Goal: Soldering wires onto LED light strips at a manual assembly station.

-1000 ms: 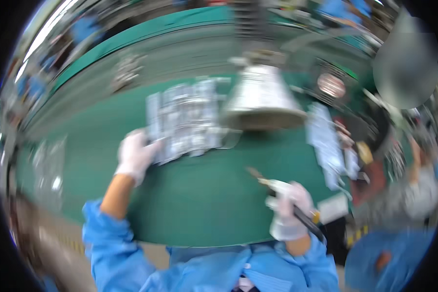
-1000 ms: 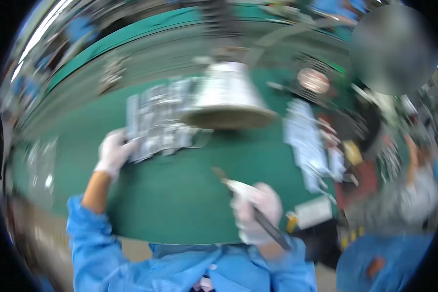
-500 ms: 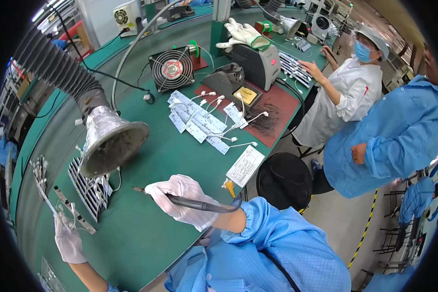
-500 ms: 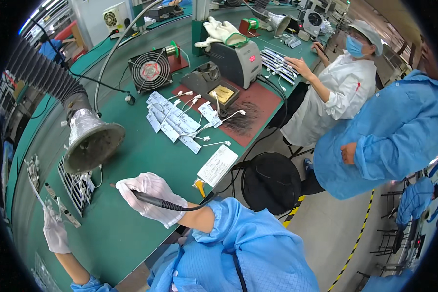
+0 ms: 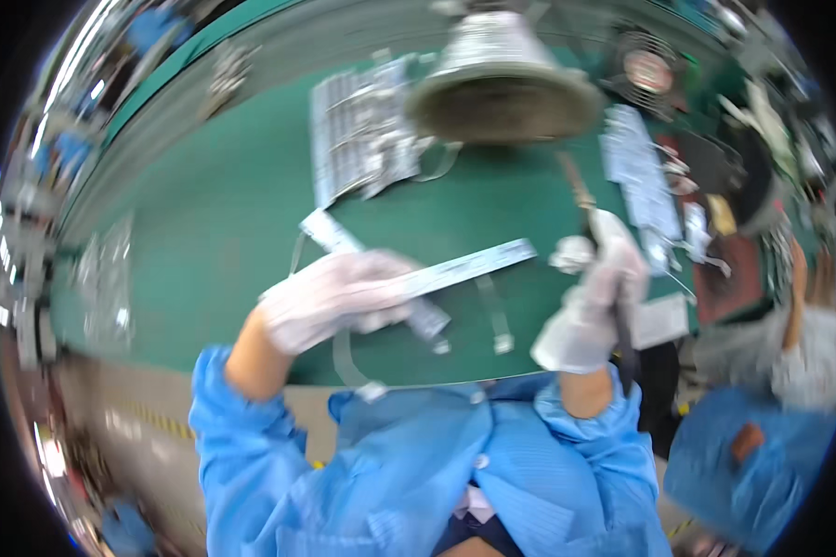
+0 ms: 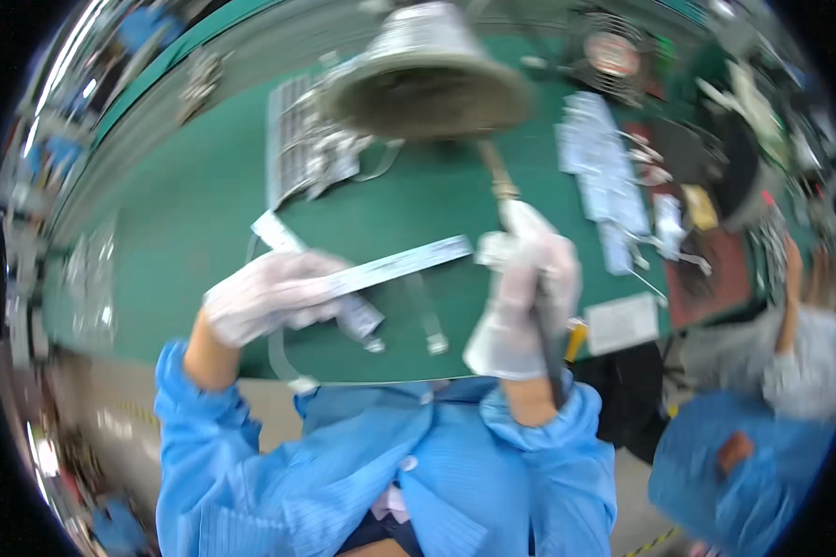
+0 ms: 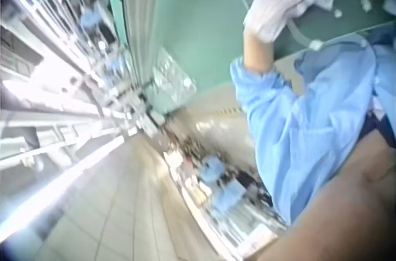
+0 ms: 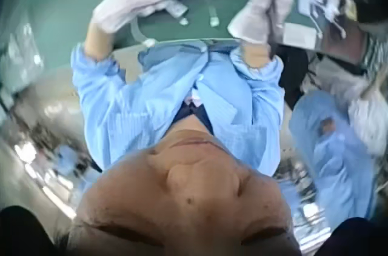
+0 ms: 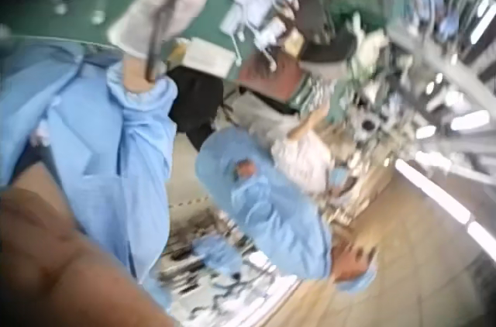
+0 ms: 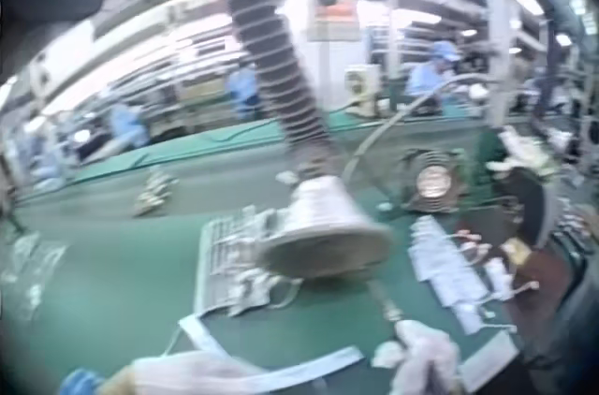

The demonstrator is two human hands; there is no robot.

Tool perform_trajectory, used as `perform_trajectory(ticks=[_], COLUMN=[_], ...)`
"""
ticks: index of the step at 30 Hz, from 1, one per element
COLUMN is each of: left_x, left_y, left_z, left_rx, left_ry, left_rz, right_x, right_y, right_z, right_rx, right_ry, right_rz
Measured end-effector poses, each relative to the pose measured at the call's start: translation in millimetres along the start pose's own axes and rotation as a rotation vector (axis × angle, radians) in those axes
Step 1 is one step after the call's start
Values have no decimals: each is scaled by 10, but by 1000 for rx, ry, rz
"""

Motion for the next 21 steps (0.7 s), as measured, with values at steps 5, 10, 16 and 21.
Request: perform_trajectory(ticks=[5, 10, 16, 21], left_x=[321, 345, 290, 309], left_y=[301, 398, 350, 489], left_z=[-252, -258, -198, -90], left_rx=[416, 527, 376, 330], left_ry=[244, 253, 239, 27], left_rz=[-239, -365, -199, 32], right_x=[-40, -120, -121, -137], right_y=[-63, -108, -60, -89], right_z=[-15, 33, 78, 19], right_rx=[-47, -300, 84, 363], right_ry=[-158, -483, -159, 64], right_rz=[60, 243, 5, -93])
Point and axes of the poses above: each hand's wrist, its own x-axis towards the middle knuckle, its own y-axis out of the palm, z = x × y, the point moved 4 cm from there along x, towards the middle knuckle, and after that the axes turned 12 degrees about -z, right-handed, at the moved point
